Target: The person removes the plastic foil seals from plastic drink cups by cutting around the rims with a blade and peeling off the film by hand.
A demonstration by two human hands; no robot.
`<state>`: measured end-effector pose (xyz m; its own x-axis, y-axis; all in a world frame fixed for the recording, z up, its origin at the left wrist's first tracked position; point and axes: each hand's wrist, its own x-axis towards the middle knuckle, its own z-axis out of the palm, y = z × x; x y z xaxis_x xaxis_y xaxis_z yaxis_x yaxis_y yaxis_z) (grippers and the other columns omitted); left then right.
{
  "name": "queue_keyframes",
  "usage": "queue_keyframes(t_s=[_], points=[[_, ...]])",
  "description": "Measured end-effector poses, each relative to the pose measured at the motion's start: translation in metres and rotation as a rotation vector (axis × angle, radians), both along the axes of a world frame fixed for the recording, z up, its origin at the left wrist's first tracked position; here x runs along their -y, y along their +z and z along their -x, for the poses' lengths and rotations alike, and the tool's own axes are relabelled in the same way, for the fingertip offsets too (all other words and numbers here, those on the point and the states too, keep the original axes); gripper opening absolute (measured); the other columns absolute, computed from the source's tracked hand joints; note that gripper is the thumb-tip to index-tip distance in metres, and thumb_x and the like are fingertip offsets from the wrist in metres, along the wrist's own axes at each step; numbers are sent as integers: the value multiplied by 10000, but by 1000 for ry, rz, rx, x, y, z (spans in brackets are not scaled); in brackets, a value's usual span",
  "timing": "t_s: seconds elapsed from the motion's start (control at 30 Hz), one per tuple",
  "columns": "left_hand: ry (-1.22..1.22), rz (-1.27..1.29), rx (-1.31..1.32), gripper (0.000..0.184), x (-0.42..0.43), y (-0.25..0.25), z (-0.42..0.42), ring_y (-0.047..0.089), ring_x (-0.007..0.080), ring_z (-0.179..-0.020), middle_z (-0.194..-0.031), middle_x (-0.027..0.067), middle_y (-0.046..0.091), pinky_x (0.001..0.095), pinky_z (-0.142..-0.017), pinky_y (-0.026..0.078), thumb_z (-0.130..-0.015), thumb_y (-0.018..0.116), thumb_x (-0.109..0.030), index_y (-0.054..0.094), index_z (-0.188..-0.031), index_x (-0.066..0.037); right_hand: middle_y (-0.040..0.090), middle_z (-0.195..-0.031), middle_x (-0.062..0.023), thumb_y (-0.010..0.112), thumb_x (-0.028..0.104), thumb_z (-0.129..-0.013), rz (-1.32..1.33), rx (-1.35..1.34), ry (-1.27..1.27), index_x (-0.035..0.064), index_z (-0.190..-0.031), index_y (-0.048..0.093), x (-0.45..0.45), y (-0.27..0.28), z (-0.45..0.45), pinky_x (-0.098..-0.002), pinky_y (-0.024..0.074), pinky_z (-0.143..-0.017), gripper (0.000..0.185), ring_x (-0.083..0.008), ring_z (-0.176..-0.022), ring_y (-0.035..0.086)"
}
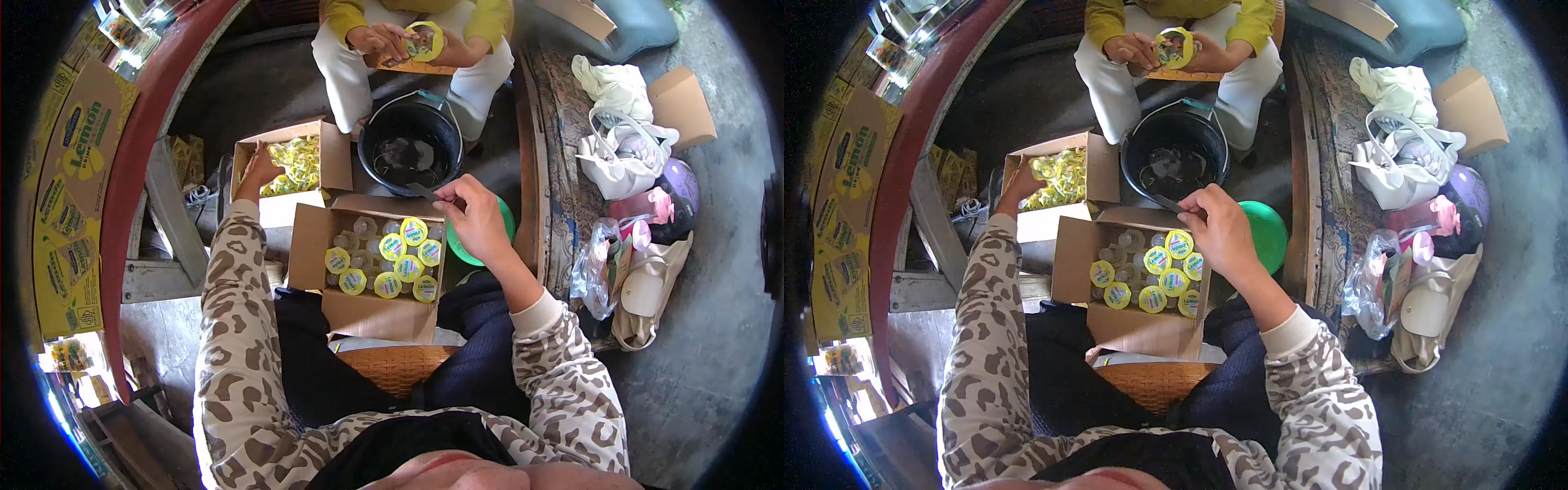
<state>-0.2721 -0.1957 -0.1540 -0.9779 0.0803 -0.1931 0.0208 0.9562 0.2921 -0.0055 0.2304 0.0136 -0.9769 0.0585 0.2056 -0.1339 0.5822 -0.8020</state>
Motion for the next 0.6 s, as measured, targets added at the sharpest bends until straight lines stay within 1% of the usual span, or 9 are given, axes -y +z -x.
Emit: queue_keyframes(t_s=[0.03, 0.1, 0.17, 0.23, 0.27, 0.3, 0.4, 0.5, 0.6], points=[[-4, 1, 2, 1043, -2, 4, -1, 452, 366, -1370, -1619, 247, 169, 407, -1112, 414, -650, 838, -349, 352, -1474, 66, 631, -851, -111, 744, 4, -785, 1, 2, -4, 13, -899, 672, -1, 0, -1, -347, 526, -684, 135, -247, -761, 675], [-47, 37, -45, 1105, 0, 9, -2, 473, 335, -1355, -1547, 265, 340, 363, -1130, 391, -632, 871, -278, 277, -1484, 102, 632, -852, -112, 746, 12, -784, -6, 5, -12, 17, -899, 674, -2, 2, -3, -353, 527, -692, 136, -250, -765, 677], [-113, 119, -50, 1015, 1, 10, 0, 474, 330, -1353, -1545, 226, 366, 352, -1140, 377, -638, 869, -282, 377, -1464, 42, 632, -853, -111, 747, 12, -783, -8, 2, -10, 18, -899, 675, -3, 2, -4, -356, 527, -695, 137, -251, -767, 677], [-11, -55, -139, 928, -8, 25, -10, 493, 342, -1334, -1512, 215, 418, 359, -1136, 382, -656, 862, -296, 452, -1435, -1, 632, -853, -111, 747, 12, -781, -7, -9, -4, 18, -899, 676, -4, 4, -3, -359, 527, -698, 138, -253, -769, 678], [-93, -54, -262, 808, -13, 25, -11, 568, 300, -1250, -1409, 188, 533, 370, -1084, 439, -679, 857, -230, 507, -1368, 6, 631, -852, -111, 747, 10, -781, -3, -4, -4, 19, -899, 676, -3, 3, -2, -360, 527, -699, 139, -254, -772, 679], [-87, -48, -263, 808, -16, 31, -10, 568, 300, -1250, -1409, 188, 533, 370, -1084, 439, -679, 857, -230, 507, -1368, 6, 630, -851, -111, 747, 9, -780, 2, 2, -4, 19, -899, 675, -2, 3, -2, -361, 527, -700, 139, -255, -775, 680], [-110, -546, -217, 625, -58, 74, -45, 626, 170, -1077, -1167, 85, 654, 321, -950, 514, -699, 862, -82, 551, -1238, -19, 623, -841, -111, 745, 0, -778, 7, -31, 11, 18, -895, 673, 2, 1, -4, -360, 526, -695, 139, -255, -771, 680], [-98, -643, -223, 684, -98, 121, -89, 629, 172, -1075, -1171, 87, 648, 311, -941, 517, -703, 886, -113, 510, -1267, -28, 623, -843, -114, 746, -4, -776, 20, -48, 34, 18, -895, 673, 5, 1, -7, -360, 524, -693, 141, -257, -767, 680], [-168, -902, -208, 670, -134, 162, -140, 632, 157, -1024, -1128, 69, 652, 314, -912, 523, -662, 915, -148, 548, -1214, -43, 626, -848, -111, 747, -12, -779, 58, -69, 52, 12, -902, 679, 8, 3, -11, -348, 523, -686, 142, -246, -761, 680]])
